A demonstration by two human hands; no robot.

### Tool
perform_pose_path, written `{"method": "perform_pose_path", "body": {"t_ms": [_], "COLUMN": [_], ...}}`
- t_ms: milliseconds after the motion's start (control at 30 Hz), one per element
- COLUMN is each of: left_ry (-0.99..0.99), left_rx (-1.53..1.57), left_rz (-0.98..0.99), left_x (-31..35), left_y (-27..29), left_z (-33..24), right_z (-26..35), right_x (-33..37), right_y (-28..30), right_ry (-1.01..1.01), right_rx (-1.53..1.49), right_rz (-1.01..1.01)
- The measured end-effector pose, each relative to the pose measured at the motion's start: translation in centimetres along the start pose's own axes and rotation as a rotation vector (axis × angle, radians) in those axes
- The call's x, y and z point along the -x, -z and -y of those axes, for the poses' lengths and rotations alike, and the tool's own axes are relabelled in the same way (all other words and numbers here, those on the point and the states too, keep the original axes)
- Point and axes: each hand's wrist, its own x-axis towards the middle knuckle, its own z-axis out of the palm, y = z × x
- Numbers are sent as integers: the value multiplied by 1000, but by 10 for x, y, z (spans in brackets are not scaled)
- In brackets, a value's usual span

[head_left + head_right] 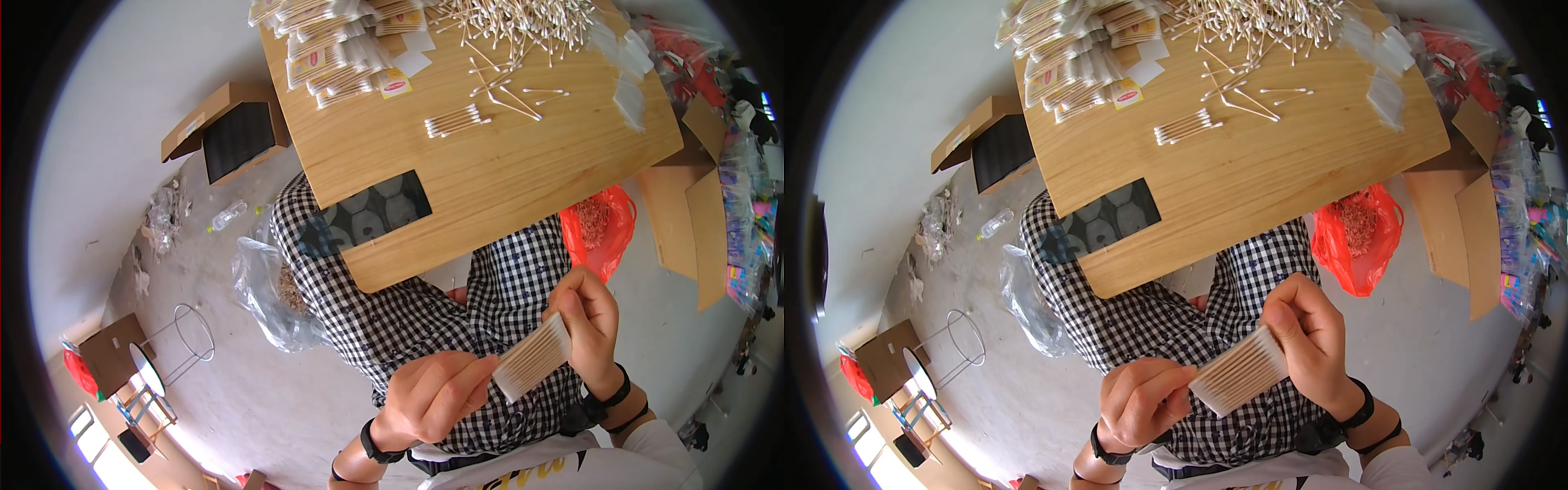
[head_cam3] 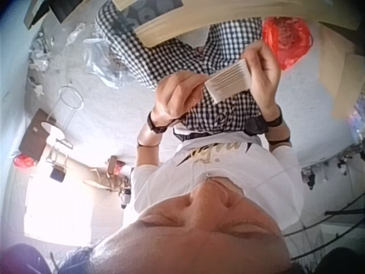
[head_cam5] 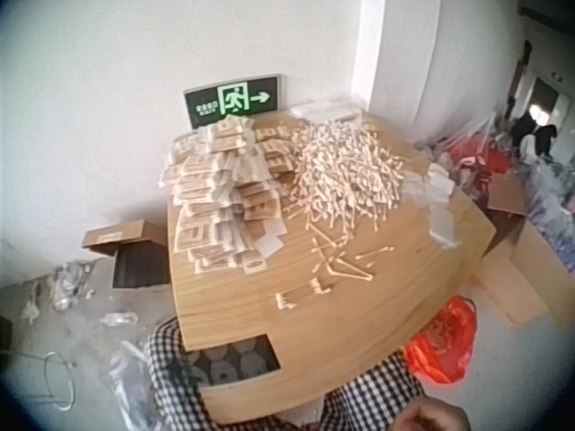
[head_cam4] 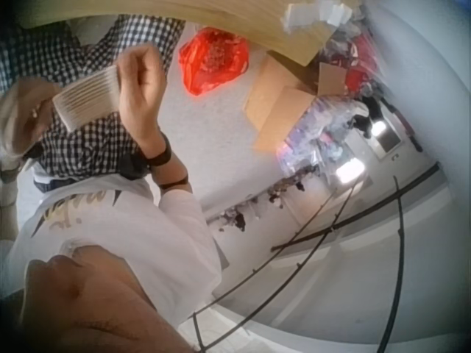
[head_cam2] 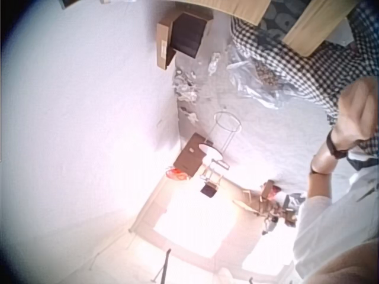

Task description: Packaging individual cotton swabs into small plastic bags.

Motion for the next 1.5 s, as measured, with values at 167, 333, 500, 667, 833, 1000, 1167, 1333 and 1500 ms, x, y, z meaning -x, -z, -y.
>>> {"method": "perform_pose_path", "body": {"t_ms": [167,333,500,667,833,1000,1167,1333,1500], "left_ry": [70,94,109,156,51,-23,-73,-68,6], "left_rx": [120,364,464,600,328,181,58,17,89], "left_rz": [24,61,88,129,192,175,175,111,43], "left_x": [-9,-11,-8,-9,-15,-19,-17,-13,-7], "left_y": [8,13,14,17,24,22,22,18,12], "left_z": [1,-1,2,3,1,0,-3,-5,-6], "right_z": [1,-13,-17,-15,-15,-13,-12,-12,-13], "right_x": [3,9,5,8,7,8,7,10,13], "right_y": [-1,5,13,10,10,12,9,12,14], "right_ry": [51,484,590,542,432,325,257,300,342], "right_rx": [63,34,47,95,100,53,77,102,60], "right_rz": [-31,4,109,76,83,77,37,58,110]}}
